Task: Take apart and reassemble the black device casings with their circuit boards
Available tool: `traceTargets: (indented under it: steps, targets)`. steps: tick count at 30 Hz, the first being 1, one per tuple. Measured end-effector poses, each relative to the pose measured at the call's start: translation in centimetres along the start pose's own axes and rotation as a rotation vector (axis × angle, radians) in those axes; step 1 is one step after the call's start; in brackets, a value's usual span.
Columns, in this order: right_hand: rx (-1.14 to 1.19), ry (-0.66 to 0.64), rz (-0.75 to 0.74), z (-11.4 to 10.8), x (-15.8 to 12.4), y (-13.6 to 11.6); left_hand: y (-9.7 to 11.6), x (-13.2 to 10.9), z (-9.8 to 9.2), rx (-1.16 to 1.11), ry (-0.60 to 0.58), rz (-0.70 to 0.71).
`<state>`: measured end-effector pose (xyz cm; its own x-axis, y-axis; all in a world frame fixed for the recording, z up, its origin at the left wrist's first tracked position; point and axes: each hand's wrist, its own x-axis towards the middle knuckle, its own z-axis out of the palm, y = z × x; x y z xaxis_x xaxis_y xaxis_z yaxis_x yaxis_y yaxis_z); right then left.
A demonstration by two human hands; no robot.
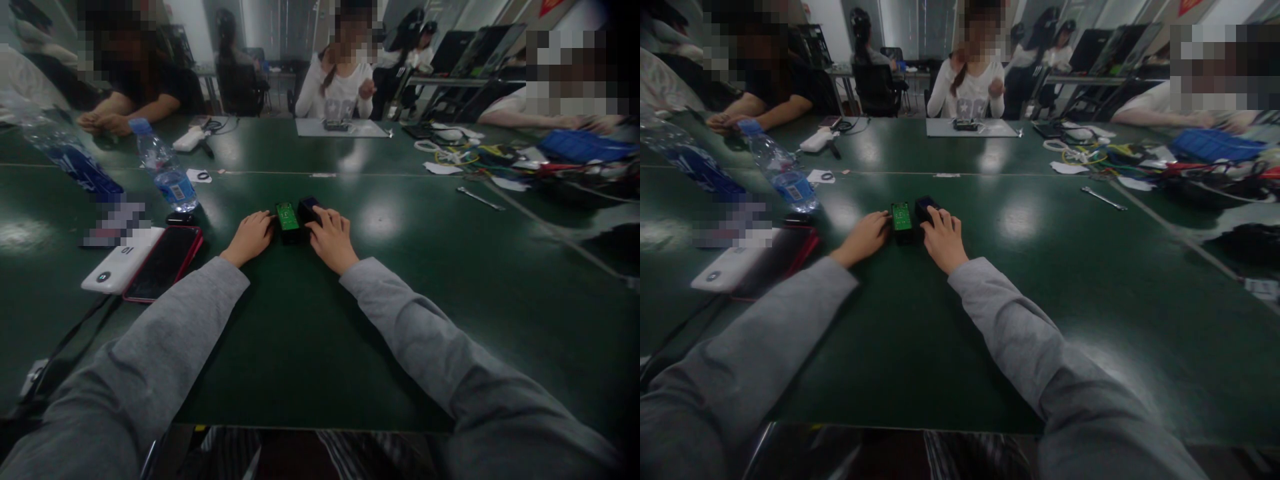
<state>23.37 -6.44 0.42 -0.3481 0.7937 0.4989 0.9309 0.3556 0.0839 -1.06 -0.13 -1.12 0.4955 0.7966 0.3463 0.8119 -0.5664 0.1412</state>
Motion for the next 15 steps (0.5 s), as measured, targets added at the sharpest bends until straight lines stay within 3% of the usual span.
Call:
traceTargets:
  steps: [15]
  targets:
    - [0.005,-0.018,0.007,-0.08,0.02,0.0,-0.16,0.09,0.13,0.016,-0.005,0.016]
